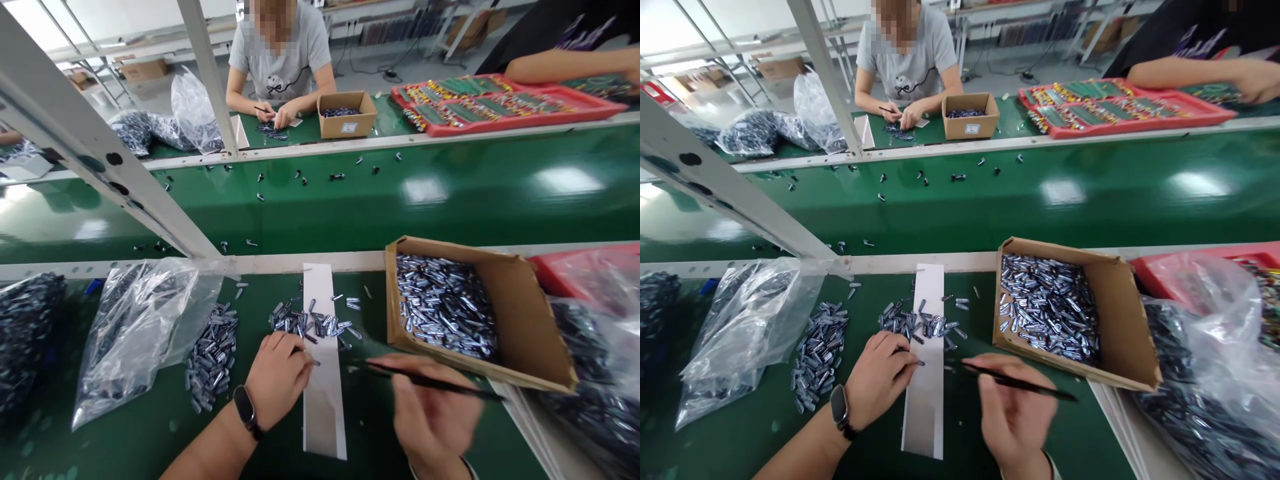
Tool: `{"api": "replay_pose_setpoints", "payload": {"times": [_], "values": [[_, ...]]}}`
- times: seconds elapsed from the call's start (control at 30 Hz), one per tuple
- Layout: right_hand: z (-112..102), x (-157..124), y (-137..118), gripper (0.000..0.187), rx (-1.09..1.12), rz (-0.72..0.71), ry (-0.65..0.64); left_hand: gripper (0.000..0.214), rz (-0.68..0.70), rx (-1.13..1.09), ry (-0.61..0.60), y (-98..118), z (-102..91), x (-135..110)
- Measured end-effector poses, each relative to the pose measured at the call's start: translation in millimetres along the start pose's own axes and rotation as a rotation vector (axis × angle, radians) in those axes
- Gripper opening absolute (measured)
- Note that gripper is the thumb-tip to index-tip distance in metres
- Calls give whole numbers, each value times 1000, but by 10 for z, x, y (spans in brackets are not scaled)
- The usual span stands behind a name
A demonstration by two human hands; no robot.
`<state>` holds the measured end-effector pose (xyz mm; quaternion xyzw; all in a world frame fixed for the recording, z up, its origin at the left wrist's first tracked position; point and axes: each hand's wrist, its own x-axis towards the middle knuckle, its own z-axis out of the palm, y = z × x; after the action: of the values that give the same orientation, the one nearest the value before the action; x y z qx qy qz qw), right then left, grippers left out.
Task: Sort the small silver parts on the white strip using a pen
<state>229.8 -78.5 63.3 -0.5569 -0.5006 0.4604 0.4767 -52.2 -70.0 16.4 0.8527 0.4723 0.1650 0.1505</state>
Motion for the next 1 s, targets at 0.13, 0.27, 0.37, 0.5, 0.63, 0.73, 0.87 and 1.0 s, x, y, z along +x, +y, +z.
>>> {"api": "replay_pose_setpoints", "payload": {"times": [0.13, 0.27, 0.37, 0.5, 0.63, 0.73, 0.87, 1.0], "values": [[191, -80, 231, 38, -17, -3, -43, 19, -32, -143, -36, -5, -21, -61], [295, -219, 558, 17, -29, -44, -140, 18, -12, -145, -95, -6, -16, -88], [268, -252, 668, 15, -42, -53, -146, 21, 46, -69, -191, 17, -39, -80], [252, -232, 653, 19, -40, -23, -120, 42, 80, 51, -274, 61, -73, -61], [262, -226, 643, 20, -42, -10, -100, 33, 69, -14, -208, 54, -45, -61], [256, -229, 658, 17, -35, -2, -122, 21, 52, -142, -131, 20, -33, -64], [251, -222, 654, 18, -6, 54, -136, 21, 29, -235, -115, -13, -73, -57], [246, -214, 646, 17, 0, 59, -143, 19, -4, -235, -95, -34, -85, -66]]}}
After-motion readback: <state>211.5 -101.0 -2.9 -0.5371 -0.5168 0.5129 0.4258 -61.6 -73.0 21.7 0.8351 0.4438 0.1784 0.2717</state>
